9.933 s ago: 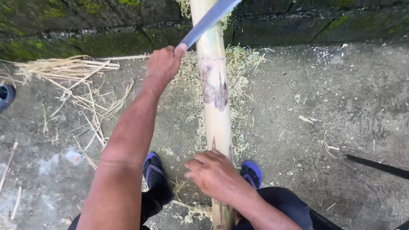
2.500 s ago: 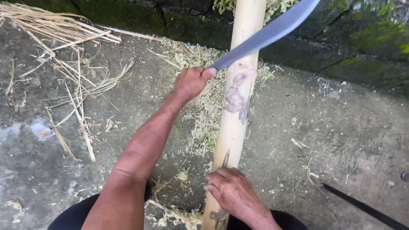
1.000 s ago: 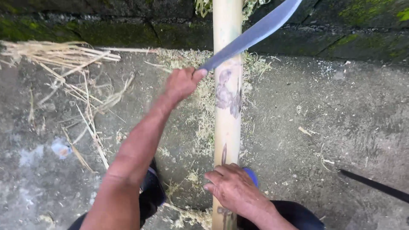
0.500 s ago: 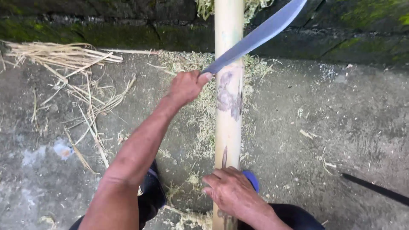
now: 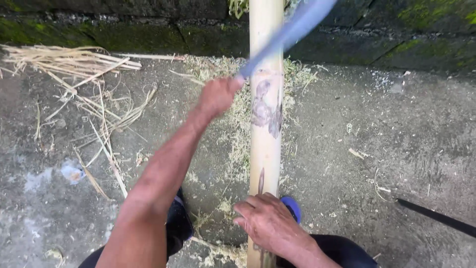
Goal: Scraping the outer green layer from a bamboo pole using a machete to smooth the surface.
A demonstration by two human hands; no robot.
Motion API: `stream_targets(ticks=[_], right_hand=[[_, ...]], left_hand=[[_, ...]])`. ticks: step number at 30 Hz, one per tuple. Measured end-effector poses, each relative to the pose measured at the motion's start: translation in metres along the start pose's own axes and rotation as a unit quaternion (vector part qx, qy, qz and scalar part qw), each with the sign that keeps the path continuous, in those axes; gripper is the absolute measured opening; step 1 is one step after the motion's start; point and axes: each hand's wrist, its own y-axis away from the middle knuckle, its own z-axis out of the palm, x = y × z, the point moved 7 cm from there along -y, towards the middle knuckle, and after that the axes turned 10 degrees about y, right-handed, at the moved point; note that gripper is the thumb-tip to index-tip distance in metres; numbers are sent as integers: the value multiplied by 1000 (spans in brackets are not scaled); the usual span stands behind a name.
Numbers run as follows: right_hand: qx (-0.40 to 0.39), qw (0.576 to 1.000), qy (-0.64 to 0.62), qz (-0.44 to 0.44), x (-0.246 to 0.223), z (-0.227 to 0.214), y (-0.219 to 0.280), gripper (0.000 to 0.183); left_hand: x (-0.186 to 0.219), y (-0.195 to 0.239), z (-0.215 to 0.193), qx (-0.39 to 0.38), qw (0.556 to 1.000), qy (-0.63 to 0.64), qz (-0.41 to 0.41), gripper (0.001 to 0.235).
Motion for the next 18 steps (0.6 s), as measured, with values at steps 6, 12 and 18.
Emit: stream_targets(ticks=[6,12,18], right_hand=[[-18,1000,7,8,-4,9,-3,31],[-29,1000,10,7,2,20,-4,31],[-27,999,17,22,3,13,0,32]], left_hand=[[-1,2,1,-9,1000,-21,-14,63],[4,0,7,-36,994,-105,24,65],[9,5,4,-6,995,-77,61,79]])
